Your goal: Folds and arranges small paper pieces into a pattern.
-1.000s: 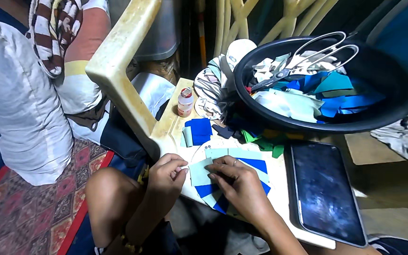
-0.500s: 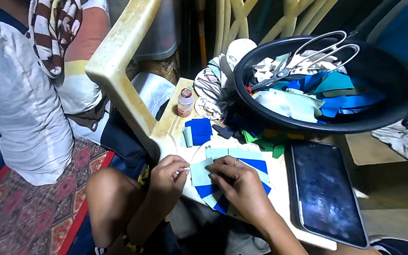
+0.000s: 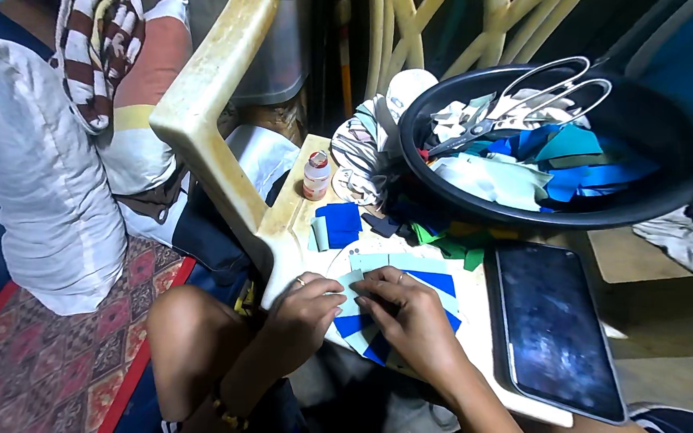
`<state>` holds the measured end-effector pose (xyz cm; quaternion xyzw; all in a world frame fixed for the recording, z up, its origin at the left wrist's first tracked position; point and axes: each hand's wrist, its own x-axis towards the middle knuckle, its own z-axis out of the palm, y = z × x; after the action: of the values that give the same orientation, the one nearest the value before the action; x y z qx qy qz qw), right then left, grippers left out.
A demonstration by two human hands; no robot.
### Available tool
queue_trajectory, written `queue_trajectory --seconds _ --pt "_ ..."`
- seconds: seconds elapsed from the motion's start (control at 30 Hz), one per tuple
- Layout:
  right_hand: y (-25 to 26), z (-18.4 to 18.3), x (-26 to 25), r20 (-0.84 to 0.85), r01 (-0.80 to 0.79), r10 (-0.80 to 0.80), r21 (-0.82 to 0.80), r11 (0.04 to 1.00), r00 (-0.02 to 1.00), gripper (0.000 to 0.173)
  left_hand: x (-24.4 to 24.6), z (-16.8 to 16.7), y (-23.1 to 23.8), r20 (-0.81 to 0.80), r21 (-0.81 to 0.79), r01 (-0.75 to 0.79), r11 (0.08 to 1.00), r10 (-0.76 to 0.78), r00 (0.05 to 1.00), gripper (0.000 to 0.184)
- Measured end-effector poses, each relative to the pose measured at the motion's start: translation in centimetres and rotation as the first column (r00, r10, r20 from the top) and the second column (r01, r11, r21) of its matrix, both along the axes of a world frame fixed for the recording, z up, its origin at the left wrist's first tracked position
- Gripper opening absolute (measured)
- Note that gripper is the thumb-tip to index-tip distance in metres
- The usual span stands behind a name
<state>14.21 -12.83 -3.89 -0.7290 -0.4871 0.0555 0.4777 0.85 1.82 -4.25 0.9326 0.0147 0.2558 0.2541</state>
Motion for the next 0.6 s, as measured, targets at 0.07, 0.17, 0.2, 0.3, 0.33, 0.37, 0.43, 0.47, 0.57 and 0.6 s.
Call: queue_trajectory --seconds 0.07,0.17,0.2,0.3,0.33,0.37,0.43,0.47,0.57,0.6 --pt "0.0 0.0 0.0 -0.008 -0.004 0.004 -0.002 1.0 1.0 0.016 0.0 -0.1 0.1 -0.016 0.004 0.003 1.0 -0.002 1.0 0.017" --pt "-0.3 0.3 0.3 0.001 0.027 -0.027 0.012 1.0 1.0 0.017 0.0 -0.1 0.1 -0.026 0.0 -0.002 1.0 0.002 1.0 0.017" --pt "-0.4 0.4 0.4 0.012 0.053 -0.054 0.038 0.998 0.999 0.018 0.0 -0.1 0.1 -0.026 0.005 -0.002 1.0 0.002 1.0 0.017" --pt "-0.6 0.7 0.6 0.019 0.095 -0.098 0.113 0.989 0.995 0.019 0.0 -0.1 0.1 -0.028 0.009 -0.006 1.0 0.006 1.0 0.017" --pt "-0.5 0.7 0.5 0.017 0.076 -0.079 0.129 0.989 0.997 0.019 0.0 -0.1 0.1 -0.028 0.008 -0.006 1.0 0.006 1.0 0.017" --pt "-0.4 0.6 0.3 0.016 0.044 -0.046 0.138 0.989 0.999 0.019 0.0 -0.1 0.1 -0.027 0.005 -0.005 1.0 0.005 1.0 0.017" --pt "0.1 0.3 -0.3 0.018 -0.028 0.026 0.111 0.993 1.0 0.017 0.0 -0.1 0.2 -0.026 -0.002 0.0 1.0 0.0 1.0 0.017" --pt "0.3 0.1 -0.5 0.012 -0.053 0.053 0.079 0.995 0.999 0.016 0.1 0.0 0.3 -0.03 -0.015 0.006 1.0 -0.006 1.0 0.017" --pt "0.5 -0.1 -0.6 -0.04 -0.085 0.085 0.006 0.996 0.996 0.017 0.9 1.1 0.7 -0.027 -0.1 -0.005 0.995 0.003 1.0 0.013" --pt "0.5 0.0 -0.5 -0.06 -0.088 0.088 -0.005 0.996 0.994 0.018 1.6 1.6 0.9 -0.008 -0.108 -0.02 0.994 0.02 1.0 0.012"
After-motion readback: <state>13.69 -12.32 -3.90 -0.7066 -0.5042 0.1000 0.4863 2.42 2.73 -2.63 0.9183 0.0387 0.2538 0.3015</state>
